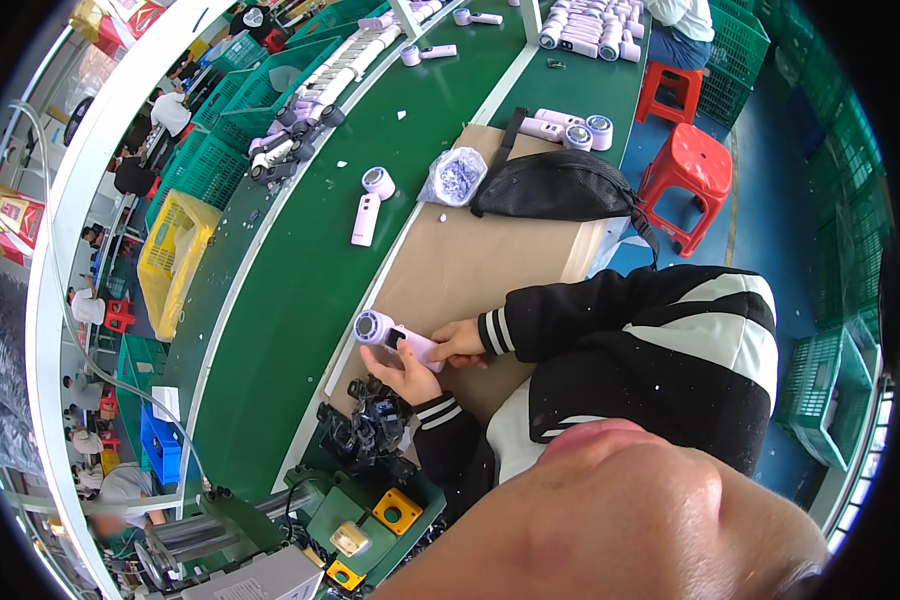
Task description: Assembling plastic components and internal parts of handheld miniature fans on a factory production line.
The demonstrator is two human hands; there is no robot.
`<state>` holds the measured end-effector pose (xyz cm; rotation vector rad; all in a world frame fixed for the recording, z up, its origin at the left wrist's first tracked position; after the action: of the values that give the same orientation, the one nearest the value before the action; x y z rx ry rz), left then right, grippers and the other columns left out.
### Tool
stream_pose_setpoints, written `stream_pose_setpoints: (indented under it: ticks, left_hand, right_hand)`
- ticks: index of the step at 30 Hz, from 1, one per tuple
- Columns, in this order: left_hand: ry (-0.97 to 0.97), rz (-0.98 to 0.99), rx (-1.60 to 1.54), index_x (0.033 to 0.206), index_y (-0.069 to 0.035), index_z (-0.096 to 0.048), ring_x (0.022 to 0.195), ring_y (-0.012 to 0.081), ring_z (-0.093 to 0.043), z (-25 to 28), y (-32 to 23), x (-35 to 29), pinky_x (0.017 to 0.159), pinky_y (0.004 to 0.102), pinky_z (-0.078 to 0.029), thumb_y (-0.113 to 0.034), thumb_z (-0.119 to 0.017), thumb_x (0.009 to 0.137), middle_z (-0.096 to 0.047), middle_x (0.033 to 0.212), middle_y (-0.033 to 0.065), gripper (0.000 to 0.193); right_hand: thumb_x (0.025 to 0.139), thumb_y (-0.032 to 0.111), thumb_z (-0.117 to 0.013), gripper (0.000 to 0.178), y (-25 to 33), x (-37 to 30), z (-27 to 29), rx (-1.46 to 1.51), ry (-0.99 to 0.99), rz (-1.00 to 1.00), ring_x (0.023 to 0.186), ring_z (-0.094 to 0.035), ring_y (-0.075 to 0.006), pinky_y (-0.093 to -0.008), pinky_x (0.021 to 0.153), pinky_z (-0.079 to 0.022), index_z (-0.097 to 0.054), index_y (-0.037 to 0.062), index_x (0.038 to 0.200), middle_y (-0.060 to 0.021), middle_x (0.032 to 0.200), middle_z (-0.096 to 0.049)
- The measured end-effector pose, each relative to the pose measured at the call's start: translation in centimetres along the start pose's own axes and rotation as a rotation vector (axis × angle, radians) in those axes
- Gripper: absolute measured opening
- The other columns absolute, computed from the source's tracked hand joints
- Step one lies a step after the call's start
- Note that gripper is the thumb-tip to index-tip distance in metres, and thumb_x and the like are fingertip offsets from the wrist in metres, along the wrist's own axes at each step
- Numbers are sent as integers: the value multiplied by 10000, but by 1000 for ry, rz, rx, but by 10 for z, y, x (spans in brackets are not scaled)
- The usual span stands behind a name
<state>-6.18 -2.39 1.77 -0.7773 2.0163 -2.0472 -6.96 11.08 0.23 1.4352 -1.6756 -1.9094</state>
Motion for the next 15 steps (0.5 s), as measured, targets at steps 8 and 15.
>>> stream_pose_setpoints:
  ticks: [8, 15]
  left_hand:
    - [-271, -99, 321, 1470, -20, -232, 1283, 320, -403, 25, -34, -7, 1096, 403, -307, -307, -629, 910, -314, 1457, 230, 744]
    - [-53, -83, 51, 1458, -2, -249, 1368, 306, -315, -7, -42, -10, 1114, 420, -277, -196, -583, 941, -278, 1500, 214, 646]
  right_hand:
    - [900, 174, -622, 768, 44, 80, -16, 195, -10, 408, 1239, -501, -278, -367, 918, -532, -166, 89, 1512, -186, 1470, -346]
    - [822, 55, -606, 629, 80, 74, 45, -49, -264, 506, 1072, -595, -264, -345, 799, -552, -385, 94, 1410, -161, 1324, -517]
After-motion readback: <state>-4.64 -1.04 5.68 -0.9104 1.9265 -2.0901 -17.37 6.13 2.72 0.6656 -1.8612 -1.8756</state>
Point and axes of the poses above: each hand's wrist, its own x-axis towards the middle knuckle, its own z-axis out of the back of the hand, y = z × x, the point moved 8 cm from there along x, towards the middle knuckle
